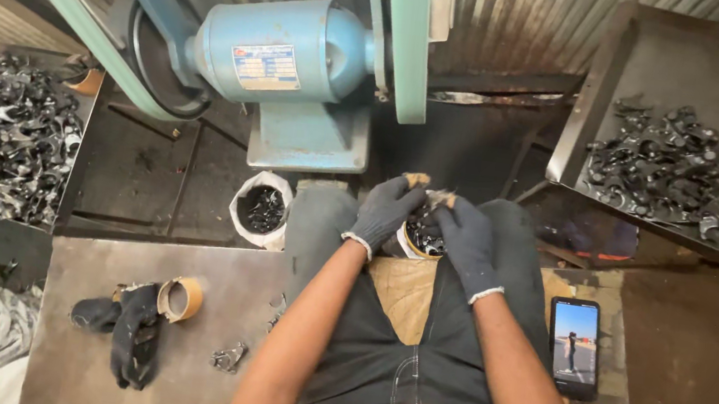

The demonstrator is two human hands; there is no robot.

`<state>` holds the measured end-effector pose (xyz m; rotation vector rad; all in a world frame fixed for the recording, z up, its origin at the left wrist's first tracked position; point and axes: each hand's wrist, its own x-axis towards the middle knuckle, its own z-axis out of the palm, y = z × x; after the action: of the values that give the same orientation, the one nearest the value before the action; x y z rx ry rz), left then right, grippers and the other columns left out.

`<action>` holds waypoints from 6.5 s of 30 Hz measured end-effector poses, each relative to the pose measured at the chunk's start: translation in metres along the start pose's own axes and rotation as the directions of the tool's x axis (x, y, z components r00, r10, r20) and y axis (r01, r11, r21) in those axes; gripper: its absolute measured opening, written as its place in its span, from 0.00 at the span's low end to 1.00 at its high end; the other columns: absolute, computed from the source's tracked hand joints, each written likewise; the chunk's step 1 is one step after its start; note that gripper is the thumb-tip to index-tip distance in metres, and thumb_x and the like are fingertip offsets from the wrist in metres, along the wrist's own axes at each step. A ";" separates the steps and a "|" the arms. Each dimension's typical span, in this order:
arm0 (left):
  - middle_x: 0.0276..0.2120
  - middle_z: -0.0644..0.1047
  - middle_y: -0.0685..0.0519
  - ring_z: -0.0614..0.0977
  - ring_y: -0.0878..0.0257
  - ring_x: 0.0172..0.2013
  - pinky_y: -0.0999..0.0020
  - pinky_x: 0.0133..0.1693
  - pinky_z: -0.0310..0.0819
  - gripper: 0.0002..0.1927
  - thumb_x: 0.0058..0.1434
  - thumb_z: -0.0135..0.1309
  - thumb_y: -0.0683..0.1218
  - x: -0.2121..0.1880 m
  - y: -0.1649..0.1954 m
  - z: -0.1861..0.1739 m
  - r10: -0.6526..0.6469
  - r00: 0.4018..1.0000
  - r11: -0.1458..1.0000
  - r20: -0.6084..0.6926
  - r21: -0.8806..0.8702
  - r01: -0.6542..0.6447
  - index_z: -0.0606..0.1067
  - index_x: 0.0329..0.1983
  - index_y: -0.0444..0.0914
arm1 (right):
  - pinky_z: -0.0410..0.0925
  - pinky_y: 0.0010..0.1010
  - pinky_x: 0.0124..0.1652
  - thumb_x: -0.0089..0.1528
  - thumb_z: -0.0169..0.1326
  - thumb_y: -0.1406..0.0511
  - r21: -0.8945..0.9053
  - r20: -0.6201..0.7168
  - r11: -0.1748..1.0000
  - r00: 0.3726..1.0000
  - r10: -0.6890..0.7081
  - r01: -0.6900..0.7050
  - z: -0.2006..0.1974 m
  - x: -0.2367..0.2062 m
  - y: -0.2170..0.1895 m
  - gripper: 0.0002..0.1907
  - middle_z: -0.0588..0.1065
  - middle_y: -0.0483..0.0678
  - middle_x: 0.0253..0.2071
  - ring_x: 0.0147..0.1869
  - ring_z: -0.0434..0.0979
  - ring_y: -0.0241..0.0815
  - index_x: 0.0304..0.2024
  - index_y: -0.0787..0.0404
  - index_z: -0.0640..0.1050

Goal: The person sits at a grinding station and repeatedly presses small dark metal parts against a rotating belt grinder, generating sparks. They handle the parts one at a time, repositioning them to grind different edges, and place finished pieces into a white container.

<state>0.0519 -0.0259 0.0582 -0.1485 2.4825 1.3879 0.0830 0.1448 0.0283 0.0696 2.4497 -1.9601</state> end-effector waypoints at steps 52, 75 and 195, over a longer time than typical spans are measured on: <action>0.30 0.80 0.41 0.82 0.45 0.33 0.55 0.37 0.73 0.18 0.64 0.56 0.56 0.088 -0.007 0.024 0.094 0.928 0.988 -0.360 -0.084 -0.133 0.78 0.35 0.35 | 0.69 0.30 0.47 0.69 0.50 0.68 0.127 -0.158 0.984 0.982 -0.103 0.124 0.042 0.101 0.017 0.10 0.77 0.47 0.42 0.46 0.75 0.36 0.50 0.66 0.78; 0.34 0.84 0.50 0.80 0.68 0.33 0.68 0.37 0.74 0.19 0.65 0.55 0.52 0.079 -0.004 0.016 -0.182 0.957 0.788 -0.226 -0.615 0.004 0.82 0.43 0.30 | 0.70 0.35 0.35 0.62 0.55 0.60 -0.078 0.261 0.995 0.965 -0.040 0.063 0.012 0.140 0.021 0.16 0.78 0.56 0.30 0.32 0.80 0.44 0.42 0.68 0.78; 0.33 0.81 0.41 0.83 0.51 0.36 0.56 0.39 0.73 0.23 0.60 0.56 0.59 0.066 -0.020 -0.006 -0.102 0.981 0.970 -0.164 -0.234 0.061 0.81 0.42 0.34 | 0.71 0.30 0.53 0.61 0.53 0.74 0.529 0.409 0.738 0.888 0.212 -0.420 0.039 0.103 0.018 0.24 0.75 0.49 0.53 0.54 0.77 0.38 0.61 0.67 0.72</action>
<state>-0.0080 -0.0385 0.0251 -0.4351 2.4129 1.6865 -0.0200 0.1141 -0.0014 0.1474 1.4130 -2.2714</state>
